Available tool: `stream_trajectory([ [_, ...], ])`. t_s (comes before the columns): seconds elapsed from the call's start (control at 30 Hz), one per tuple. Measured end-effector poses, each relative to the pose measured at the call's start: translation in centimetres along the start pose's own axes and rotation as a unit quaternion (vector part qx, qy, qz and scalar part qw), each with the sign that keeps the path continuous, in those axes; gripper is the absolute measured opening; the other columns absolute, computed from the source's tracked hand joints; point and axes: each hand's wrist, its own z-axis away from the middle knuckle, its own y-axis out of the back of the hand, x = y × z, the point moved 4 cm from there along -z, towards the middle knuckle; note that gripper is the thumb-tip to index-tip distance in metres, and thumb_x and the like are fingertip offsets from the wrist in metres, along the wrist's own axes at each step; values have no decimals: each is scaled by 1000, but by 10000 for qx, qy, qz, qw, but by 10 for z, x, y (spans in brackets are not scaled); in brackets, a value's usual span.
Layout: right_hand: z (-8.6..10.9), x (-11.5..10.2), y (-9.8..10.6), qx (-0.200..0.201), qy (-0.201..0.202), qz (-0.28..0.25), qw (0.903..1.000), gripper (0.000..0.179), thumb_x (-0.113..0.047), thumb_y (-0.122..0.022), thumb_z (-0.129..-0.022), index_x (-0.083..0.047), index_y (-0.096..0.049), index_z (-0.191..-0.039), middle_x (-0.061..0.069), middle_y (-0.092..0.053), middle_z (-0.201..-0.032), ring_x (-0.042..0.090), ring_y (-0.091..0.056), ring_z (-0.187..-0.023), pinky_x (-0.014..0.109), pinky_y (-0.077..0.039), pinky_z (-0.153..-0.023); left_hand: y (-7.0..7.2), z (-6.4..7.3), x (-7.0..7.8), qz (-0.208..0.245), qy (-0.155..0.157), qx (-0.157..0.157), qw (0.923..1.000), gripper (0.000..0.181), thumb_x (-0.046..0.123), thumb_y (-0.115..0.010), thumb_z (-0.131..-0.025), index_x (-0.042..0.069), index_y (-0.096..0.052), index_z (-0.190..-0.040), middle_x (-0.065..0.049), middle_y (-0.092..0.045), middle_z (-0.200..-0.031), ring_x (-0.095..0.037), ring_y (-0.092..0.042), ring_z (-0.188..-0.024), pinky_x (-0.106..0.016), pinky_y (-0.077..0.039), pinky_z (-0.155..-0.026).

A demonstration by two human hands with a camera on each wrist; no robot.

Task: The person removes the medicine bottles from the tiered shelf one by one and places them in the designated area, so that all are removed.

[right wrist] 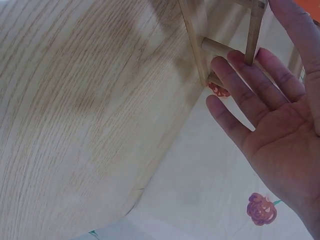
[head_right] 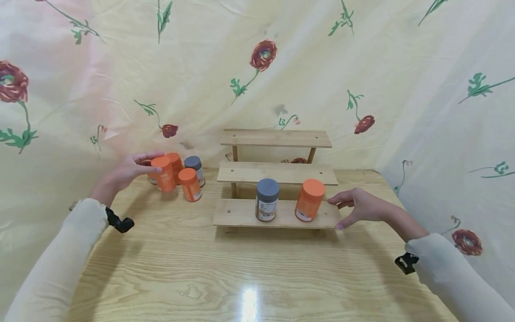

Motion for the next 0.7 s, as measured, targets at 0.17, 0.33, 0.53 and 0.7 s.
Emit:
stream_trajectory([
  [0.17, 0, 0, 0, 17, 20, -42, 10000, 69, -29, -90, -76, 3, -64, -132, 23, -65, -134, 9, -68, -113, 15, -51, -92, -4, -5, -8, -71, -140, -63, 9999, 72, 28, -80, -90, 16, -47, -154, -11, -41, -155, -26, -46, -128, -48, -38, -115],
  [0.33, 1, 0, 0, 24, 9, -24, 10000, 69, -29, -90, -77, 3, -64, -132, 23, -65, -134, 14, -69, -114, 16, -52, -93, -8, -7, -13, -213, -257, -113, 9994, 69, 26, -77, -92, 14, -47, -154, -11, -39, -153, -23, -47, -123, -32, -50, -100],
  [0.53, 2, 0, -1, 9, -28, -36, 10000, 70, -29, -90, -77, 3, -64, -133, 24, -64, -135, 24, -69, -116, 17, -53, -93, -11, -9, -19, -232, -287, -205, 9991, 67, 29, -75, -94, 15, -47, -154, -10, -39, -155, -24, -49, -123, -34, -51, -98],
  [0.7, 2, 0, -1, 24, -72, 18, 10000, 71, -31, -90, -77, 2, -64, -134, 23, -64, -136, 30, -68, -117, 18, -52, -93, -15, -10, -23, -202, -306, -266, 9990, 67, 29, -76, -93, 16, -49, -153, -9, -43, -156, -24, -48, -128, -41, -48, -106],
])
